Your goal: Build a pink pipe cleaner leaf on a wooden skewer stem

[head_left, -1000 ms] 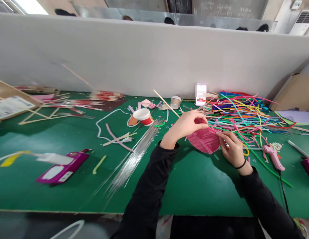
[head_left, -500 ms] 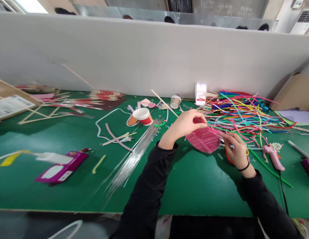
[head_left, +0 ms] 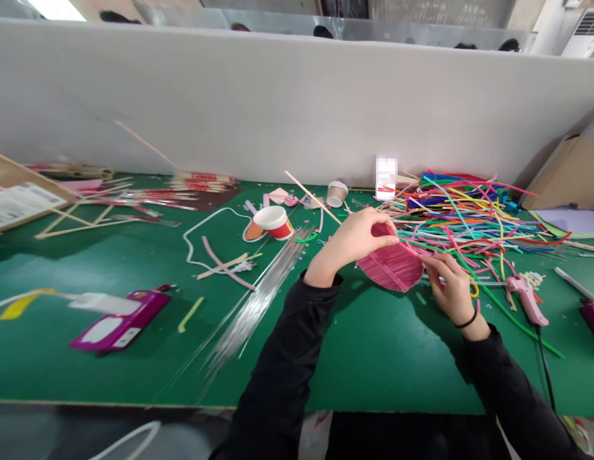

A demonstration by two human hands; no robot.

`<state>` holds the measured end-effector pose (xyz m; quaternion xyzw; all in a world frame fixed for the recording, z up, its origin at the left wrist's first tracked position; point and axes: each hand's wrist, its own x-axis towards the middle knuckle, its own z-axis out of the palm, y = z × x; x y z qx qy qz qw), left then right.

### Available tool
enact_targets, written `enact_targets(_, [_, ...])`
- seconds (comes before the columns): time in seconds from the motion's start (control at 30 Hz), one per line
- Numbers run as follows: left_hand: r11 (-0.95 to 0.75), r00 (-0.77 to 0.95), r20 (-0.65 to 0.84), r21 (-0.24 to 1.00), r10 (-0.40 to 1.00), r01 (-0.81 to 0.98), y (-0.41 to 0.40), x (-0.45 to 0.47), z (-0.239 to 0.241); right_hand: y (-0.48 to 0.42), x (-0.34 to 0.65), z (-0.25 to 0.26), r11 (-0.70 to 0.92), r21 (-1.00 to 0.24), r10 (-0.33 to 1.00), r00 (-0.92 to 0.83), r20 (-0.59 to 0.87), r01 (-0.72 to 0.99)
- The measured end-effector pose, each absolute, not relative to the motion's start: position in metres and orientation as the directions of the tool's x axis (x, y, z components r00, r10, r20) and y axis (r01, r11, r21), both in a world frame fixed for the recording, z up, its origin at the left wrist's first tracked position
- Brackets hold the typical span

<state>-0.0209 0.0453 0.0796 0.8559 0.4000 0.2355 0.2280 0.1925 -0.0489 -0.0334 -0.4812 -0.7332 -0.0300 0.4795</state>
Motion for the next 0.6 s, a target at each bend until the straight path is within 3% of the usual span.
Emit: enact_targets(0.6, [-0.573, 0.567, 0.221, 0.584, 0.794, 0.575, 0.0462, -0.0208, 0.0784, -0.0496, 0.1909, -0.0331, 0.508, -0.425, 0.675, -0.039, 0.737, 0.749])
